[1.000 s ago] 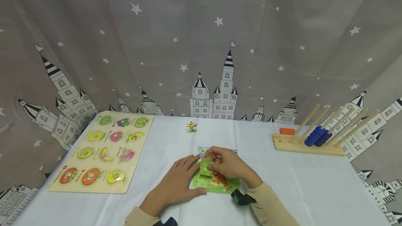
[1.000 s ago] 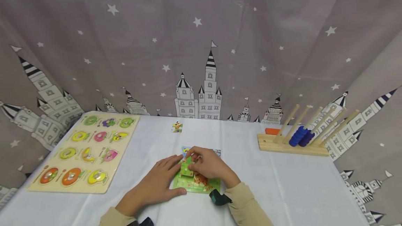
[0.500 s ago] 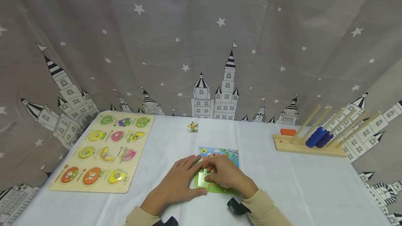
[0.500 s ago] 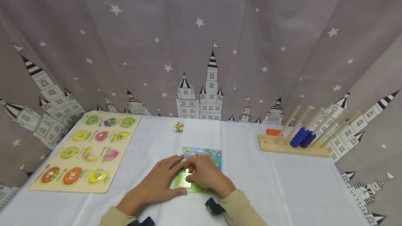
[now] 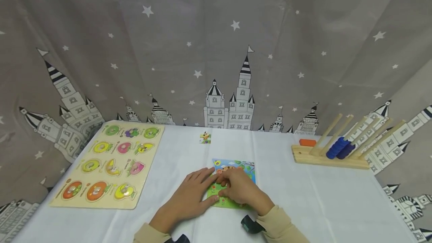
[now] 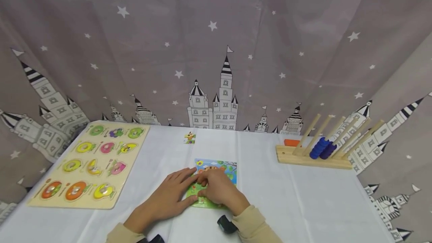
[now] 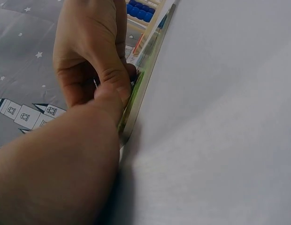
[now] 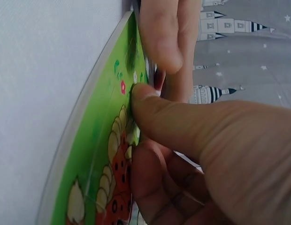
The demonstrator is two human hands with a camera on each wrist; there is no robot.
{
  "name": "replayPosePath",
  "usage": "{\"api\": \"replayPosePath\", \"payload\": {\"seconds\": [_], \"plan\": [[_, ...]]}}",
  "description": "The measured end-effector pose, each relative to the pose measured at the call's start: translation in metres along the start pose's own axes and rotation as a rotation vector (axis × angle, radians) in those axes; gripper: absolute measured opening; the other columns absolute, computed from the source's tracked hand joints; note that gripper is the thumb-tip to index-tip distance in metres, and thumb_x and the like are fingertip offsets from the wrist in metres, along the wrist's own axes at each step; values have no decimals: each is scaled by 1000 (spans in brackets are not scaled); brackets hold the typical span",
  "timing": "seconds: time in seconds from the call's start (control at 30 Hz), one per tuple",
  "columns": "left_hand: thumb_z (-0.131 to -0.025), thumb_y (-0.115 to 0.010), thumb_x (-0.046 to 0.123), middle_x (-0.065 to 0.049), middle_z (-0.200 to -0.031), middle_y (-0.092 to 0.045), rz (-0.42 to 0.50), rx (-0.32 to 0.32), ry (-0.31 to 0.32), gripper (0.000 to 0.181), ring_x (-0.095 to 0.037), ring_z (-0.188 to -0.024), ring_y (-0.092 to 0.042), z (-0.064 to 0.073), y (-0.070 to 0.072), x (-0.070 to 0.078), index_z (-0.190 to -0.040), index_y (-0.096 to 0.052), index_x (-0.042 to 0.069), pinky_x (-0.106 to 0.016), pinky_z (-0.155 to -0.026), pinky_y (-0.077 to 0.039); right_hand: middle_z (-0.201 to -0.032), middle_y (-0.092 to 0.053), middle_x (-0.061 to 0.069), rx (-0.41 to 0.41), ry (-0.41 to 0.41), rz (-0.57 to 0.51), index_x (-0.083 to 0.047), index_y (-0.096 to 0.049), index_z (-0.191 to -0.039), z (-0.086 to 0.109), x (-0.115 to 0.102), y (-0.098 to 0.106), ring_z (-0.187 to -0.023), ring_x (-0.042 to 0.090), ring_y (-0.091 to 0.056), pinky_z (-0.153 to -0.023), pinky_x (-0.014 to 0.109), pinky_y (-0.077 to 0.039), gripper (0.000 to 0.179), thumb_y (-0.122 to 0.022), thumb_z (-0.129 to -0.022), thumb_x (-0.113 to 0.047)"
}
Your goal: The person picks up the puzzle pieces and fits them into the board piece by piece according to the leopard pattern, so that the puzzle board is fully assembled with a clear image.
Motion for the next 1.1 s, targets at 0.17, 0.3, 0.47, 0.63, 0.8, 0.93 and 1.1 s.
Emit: {"api": "replayPosePath", "payload": {"seconds": [0.17, 0.3, 0.47, 0.63, 0.8, 0.93, 1.1], "plan": [[-98, -54, 60, -1, -161, -44, -2, 12, 52, 73, -22, -149, -40, 1, 2, -4, -154, -46, 14, -49, -119, -37, -85, -71, -3, -11, 9, -5, -7, -77, -101, -3, -4, -2, -77, 3, -59, -70, 18, -50, 22, -86, -81, -9], [-97, -54, 61, -3, -165, -38, -4, -12, 93, 80, -24, -152, -36, 2, 2, -6, -157, -41, 10, -49, -121, -35, -87, -71, -3, -53, 20, -48, -6, -78, -105, -5, -2, -1, -75, 2, -57, -68, 18, -49, 23, -84, -84, -12], [-96, -52, 65, -3, -168, -33, -7, -34, 112, 84, -26, -155, -31, 2, -2, -8, -159, -36, 11, -50, -123, -33, -90, -68, -6, -61, 24, -101, -10, -75, -114, -21, 18, 13, -74, 4, -56, -66, 21, -49, 26, -78, -92, -22], [-95, -51, 68, -3, -168, -32, -15, -53, 116, 87, -26, -155, -30, 1, -3, -6, -160, -35, 11, -51, -123, -33, -109, -71, -1, 7, -45, -136, -14, -71, -123, -53, 43, 36, -90, 11, -64, -79, 29, -56, 33, -76, -93, -27], [-96, -49, 69, -4, -168, -32, -19, -45, 87, 87, -27, -155, -30, 0, -2, -2, -160, -35, 11, -51, -122, -33, -134, -66, 1, 19, -89, -150, -19, -65, -135, -89, 58, 46, -116, 21, -64, -101, 42, -54, 47, -79, -91, -28], [-96, -48, 70, -2, -169, -31, -37, -50, 89, 88, -26, -156, -29, 1, 0, -3, -160, -34, 12, -50, -123, -32, -143, -61, 1, 0, -90, -111, -23, -57, -144, -121, 59, 40, -126, 24, -60, -109, 45, -50, 59, -80, -90, -33], [-96, -47, 70, -3, -169, -30, -41, -62, 84, 87, -26, -156, -29, 3, 0, -2, -161, -34, 13, -50, -124, -32, -143, -58, 10, -18, -51, -19, -21, -48, -153, -148, 51, 31, -127, 28, -59, -110, 47, -49, 73, -80, -90, -36]]}}
Point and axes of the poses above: each hand's wrist, its own z-axis away from the middle knuckle, its own y-axis out of the back of the hand, x = y × z, the point moved 6 cm from there along -z, towards the middle knuckle
